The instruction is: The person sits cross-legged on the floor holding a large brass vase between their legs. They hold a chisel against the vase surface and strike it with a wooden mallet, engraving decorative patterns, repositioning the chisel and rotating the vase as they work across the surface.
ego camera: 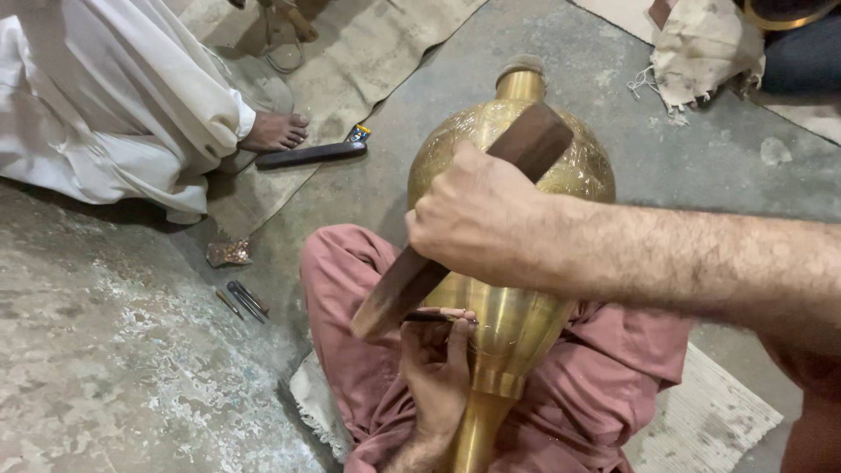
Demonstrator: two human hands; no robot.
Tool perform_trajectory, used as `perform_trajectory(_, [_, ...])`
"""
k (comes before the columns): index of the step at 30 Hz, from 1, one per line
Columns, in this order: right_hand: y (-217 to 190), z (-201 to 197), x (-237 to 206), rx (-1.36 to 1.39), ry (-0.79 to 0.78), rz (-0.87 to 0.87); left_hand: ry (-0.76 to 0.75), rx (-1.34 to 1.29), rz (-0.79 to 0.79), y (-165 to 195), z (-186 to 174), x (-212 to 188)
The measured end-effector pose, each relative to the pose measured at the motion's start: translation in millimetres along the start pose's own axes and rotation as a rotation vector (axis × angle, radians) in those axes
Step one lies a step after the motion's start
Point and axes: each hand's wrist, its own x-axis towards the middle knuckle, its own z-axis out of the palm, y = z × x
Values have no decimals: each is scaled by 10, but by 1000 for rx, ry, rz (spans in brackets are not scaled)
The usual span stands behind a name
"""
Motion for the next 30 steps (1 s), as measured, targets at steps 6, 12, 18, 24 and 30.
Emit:
perform_trajectory(6, [-56,-150,-37,63,-61,-5,0,-40,-7,-27,-16,-13])
perform_trajectory(12, [-108,-99,-52,73,131,-13,91,75,-2,-103,6,-52])
perform_trajectory(18, [-196,-45,-51,230,321,13,67,-44,12,-184,-11,-102])
perform_trajectory(24, [-221,-79,-95,283,432,9,67,-18,12,-284,-54,-142])
perform_trajectory(30, [-285,-164,-116,402,425,-19,145,66,-55,-424,-90,-184])
